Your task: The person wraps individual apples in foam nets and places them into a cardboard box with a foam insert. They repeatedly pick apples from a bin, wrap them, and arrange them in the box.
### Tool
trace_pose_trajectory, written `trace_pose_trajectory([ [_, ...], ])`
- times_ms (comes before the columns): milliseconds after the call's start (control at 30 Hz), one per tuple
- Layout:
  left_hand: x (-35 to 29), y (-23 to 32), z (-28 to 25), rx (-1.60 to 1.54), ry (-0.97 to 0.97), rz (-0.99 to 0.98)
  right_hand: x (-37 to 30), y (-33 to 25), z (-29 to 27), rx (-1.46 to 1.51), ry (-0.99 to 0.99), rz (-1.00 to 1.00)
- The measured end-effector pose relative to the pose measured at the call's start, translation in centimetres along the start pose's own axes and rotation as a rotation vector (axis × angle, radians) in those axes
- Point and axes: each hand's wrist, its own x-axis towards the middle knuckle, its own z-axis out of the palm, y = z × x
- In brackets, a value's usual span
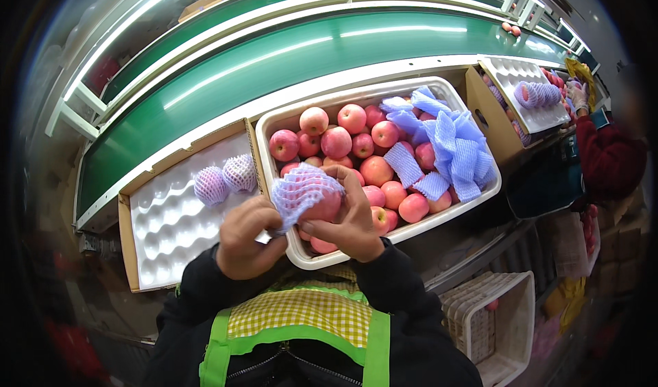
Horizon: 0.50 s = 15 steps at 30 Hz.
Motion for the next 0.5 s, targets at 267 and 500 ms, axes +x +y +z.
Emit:
trace_pose_trajectory([
  [267, -3.6, -2.2, 2.4, 0.031, 0.095, -0.02, 1.4, 4.2, 1.7, -0.477, 0.221, -0.508],
  [500, -7.3, -4.6, 0.8, -0.23, 0.212, -0.483, 1.9, 3.2, 1.9, -0.498, 0.045, -0.508],
])
